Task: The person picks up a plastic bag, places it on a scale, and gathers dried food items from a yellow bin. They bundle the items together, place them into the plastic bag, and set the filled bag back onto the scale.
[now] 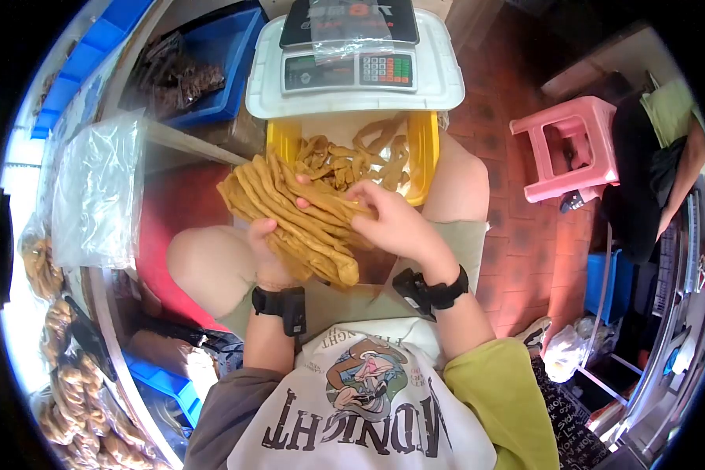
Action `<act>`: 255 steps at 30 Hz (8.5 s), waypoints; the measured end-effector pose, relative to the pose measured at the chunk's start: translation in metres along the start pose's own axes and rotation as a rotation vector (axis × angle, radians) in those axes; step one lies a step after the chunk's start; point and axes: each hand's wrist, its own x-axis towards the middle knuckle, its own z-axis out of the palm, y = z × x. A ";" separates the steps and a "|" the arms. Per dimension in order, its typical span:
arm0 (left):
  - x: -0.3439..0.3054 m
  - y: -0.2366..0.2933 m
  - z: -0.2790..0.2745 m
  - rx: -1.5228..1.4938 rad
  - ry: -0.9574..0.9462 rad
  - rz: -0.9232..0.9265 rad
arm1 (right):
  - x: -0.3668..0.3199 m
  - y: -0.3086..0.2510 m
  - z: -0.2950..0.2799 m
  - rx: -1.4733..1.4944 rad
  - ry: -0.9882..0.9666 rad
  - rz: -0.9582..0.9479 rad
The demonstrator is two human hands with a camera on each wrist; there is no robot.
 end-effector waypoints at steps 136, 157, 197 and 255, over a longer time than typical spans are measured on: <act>0.346 0.014 -0.031 2.298 0.174 0.785 | 0.073 0.090 -0.052 1.483 0.083 -0.021; 0.161 0.006 0.021 1.281 0.219 0.268 | 0.058 0.070 -0.043 1.519 0.001 -0.060; 0.051 -0.038 -0.048 0.982 0.490 0.283 | 0.006 0.093 -0.012 1.433 -0.100 -0.005; 0.070 -0.038 0.049 2.419 -0.399 0.643 | 0.005 0.093 -0.007 1.617 -0.349 0.146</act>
